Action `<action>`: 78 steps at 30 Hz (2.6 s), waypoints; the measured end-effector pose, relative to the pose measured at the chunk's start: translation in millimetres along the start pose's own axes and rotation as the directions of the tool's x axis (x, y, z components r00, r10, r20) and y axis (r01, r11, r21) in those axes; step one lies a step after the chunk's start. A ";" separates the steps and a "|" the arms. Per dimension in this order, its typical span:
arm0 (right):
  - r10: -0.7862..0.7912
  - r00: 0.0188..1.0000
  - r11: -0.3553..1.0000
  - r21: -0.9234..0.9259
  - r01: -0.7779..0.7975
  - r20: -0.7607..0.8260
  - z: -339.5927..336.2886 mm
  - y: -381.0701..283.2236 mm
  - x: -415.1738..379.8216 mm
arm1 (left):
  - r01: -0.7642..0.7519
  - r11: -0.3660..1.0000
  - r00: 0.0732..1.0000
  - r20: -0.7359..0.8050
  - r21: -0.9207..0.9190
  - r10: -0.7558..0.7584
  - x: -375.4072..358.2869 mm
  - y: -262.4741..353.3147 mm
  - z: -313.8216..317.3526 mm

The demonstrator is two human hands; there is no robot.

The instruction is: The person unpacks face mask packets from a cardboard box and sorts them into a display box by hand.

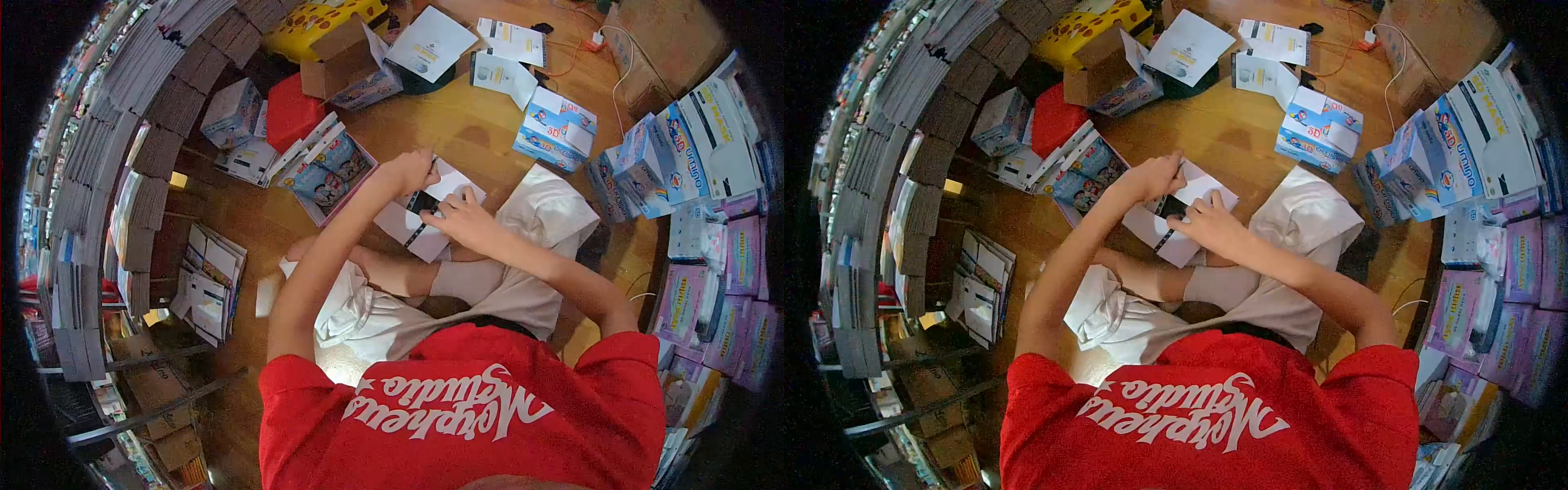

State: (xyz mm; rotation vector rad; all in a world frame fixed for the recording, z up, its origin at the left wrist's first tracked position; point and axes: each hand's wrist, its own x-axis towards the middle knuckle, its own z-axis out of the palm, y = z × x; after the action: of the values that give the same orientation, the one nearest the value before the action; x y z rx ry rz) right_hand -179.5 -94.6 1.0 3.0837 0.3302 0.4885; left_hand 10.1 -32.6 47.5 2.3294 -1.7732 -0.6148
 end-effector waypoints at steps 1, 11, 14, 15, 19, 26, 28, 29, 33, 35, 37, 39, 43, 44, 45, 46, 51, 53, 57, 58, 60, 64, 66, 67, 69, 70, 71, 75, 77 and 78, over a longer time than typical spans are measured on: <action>-0.012 1.000 1.000 -0.006 0.012 -0.015 -6.5 1.0 -0.6 | -0.021 0.998 1.000 0.001 -0.061 0.021 -1.1 1.0 -7.0; -0.148 0.986 0.989 -0.005 0.148 -0.082 -24.1 0.5 -63.7 | 0.077 0.769 0.992 -0.026 -0.634 -0.122 4.4 -41.0 -21.4; -0.154 0.983 0.986 0.053 0.160 -0.098 -19.8 1.9 -90.5 | 0.186 0.399 0.971 0.105 -0.898 -0.216 -7.8 -25.7 -23.0; -0.149 0.984 0.986 0.066 0.156 -0.099 -20.2 1.1 -97.2 | 0.172 0.464 0.969 0.064 -0.869 -0.240 -4.1 -28.6 -19.2; 0.034 0.998 0.991 0.132 -0.028 -0.049 -25.8 2.7 -111.8 | -0.014 0.941 0.812 -0.553 -0.339 -0.187 19.4 -28.6 12.9; 0.218 0.954 0.945 0.199 -0.258 0.205 -26.1 12.2 -76.0 | -0.288 0.942 0.893 -0.306 0.173 0.329 16.3 -21.1 14.9; 0.231 0.924 0.936 0.191 -0.297 0.305 -32.7 15.1 -69.3 | -0.308 0.947 0.948 -0.120 -0.092 0.296 0.1 -37.7 11.0; 0.236 0.894 0.918 0.215 -0.333 0.381 -49.0 17.6 -64.5 | -0.313 0.946 0.945 -0.135 -0.089 0.299 -9.3 -45.3 11.9; 0.165 0.835 0.717 0.518 -0.467 0.524 -63.2 46.5 -47.9 | -0.283 0.959 0.946 -0.157 0.029 0.284 -54.0 -48.1 20.0; 0.304 0.859 0.553 0.658 -0.511 0.412 -27.2 70.8 -51.8 | -0.250 0.963 0.941 -0.209 0.105 0.267 -71.0 -40.5 18.7; 0.444 0.774 0.356 0.704 -0.614 0.451 -21.9 87.2 -36.6 | -0.222 0.972 0.951 -0.200 0.082 0.234 -77.1 -44.9 27.9; 0.515 0.753 0.422 0.644 -0.639 0.410 -5.7 99.9 -24.8 | -0.222 0.975 0.955 -0.196 0.035 0.224 -79.0 -49.9 36.2; 0.500 0.805 0.793 0.204 -0.574 0.319 30.5 108.7 -4.3 | -0.229 0.973 0.953 -0.199 0.027 0.230 -77.5 -51.7 43.3; 0.498 0.768 0.806 0.112 -0.581 0.402 24.3 106.8 5.0 | -0.219 0.974 0.954 -0.198 0.057 0.226 -77.5 -50.6 45.0; 0.496 0.772 0.820 0.079 -0.567 0.397 33.3 109.7 8.2 | -0.229 0.973 0.945 -0.235 0.030 0.229 -77.2 -50.8 48.4; 0.494 0.776 0.832 0.047 -0.553 0.392 47.6 113.1 10.8 | -0.240 0.971 0.935 -0.268 0.003 0.232 -77.0 -51.5 53.4; 0.407 0.843 0.810 0.287 -0.511 0.352 61.8 151.3 -17.7 | -0.172 0.985 0.936 -0.316 -0.014 0.159 -71.6 -43.3 68.6; 0.471 0.837 0.786 0.298 -0.541 0.279 71.1 160.4 -49.3 | -0.128 0.992 0.943 -0.309 -0.005 0.121 -67.1 -32.1 71.0; 0.585 0.679 0.673 0.202 -0.712 0.443 40.3 164.6 -69.3 | -0.108 0.994 0.892 -0.443 -0.018 0.089 -49.8 -12.4 98.6; 0.607 0.672 0.687 0.145 -0.712 0.424 34.8 155.1 -65.4 | -0.109 0.994 0.876 -0.474 -0.020 0.087 -46.5 -12.3 109.9; 0.619 0.706 0.757 -0.022 -0.653 0.343 24.5 134.1 -48.3 | -0.116 0.993 0.857 -0.509 -0.036 0.082 -42.1 -11.3 123.0; 0.296 0.863 0.955 -0.102 -0.279 0.409 23.5 92.6 2.7 | -0.135 0.987 0.855 -0.514 -0.092 0.069 -42.5 -12.2 124.9; 0.091 0.846 0.990 0.043 -0.134 0.525 33.9 80.4 20.8 | -0.141 0.984 0.845 -0.530 -0.106 0.064 -43.6 -13.5 125.5; 0.039 0.818 0.989 0.098 -0.115 0.573 49.6 75.1 26.2 | -0.145 0.984 0.834 -0.547 -0.106 0.064 -43.3 -13.0 126.5; -0.010 0.744 0.990 0.109 -0.084 0.668 80.3 69.6 30.5 | -0.152 0.983 0.819 -0.570 -0.107 0.064 -43.2 -12.8 126.4; -0.003 0.697 0.996 0.068 -0.066 0.717 97.3 70.6 27.6 | -0.154 0.982 0.815 -0.576 -0.110 0.063 -43.9 -12.5 126.1; 0.007 0.646 0.999 0.027 -0.043 0.763 112.4 72.4 24.8 | -0.155 0.981 0.811 -0.582 -0.115 0.060 -44.4 -12.8 126.0; -0.064 0.601 0.994 -0.002 0.108 0.797 84.7 72.5 38.3 | -0.119 0.986 0.824 -0.566 -0.115 0.034 -44.4 -14.4 128.4; -0.080 0.774 0.991 0.131 -0.005 0.628 83.5 86.2 24.6 | -0.124 0.983 0.822 -0.569 -0.138 0.023 -44.1 -15.3 128.9; -0.081 0.803 0.976 0.211 -0.057 0.591 67.4 87.9 28.3 | -0.132 0.980 0.813 -0.582 -0.146 0.023 -43.9 -16.2 129.8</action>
State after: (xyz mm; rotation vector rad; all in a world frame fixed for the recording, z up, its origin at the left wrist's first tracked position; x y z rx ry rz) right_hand -114.4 -172.7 -51.5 3.2129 0.4023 -0.5710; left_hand -37.9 30.0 -65.6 2.0073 -1.4410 -0.0235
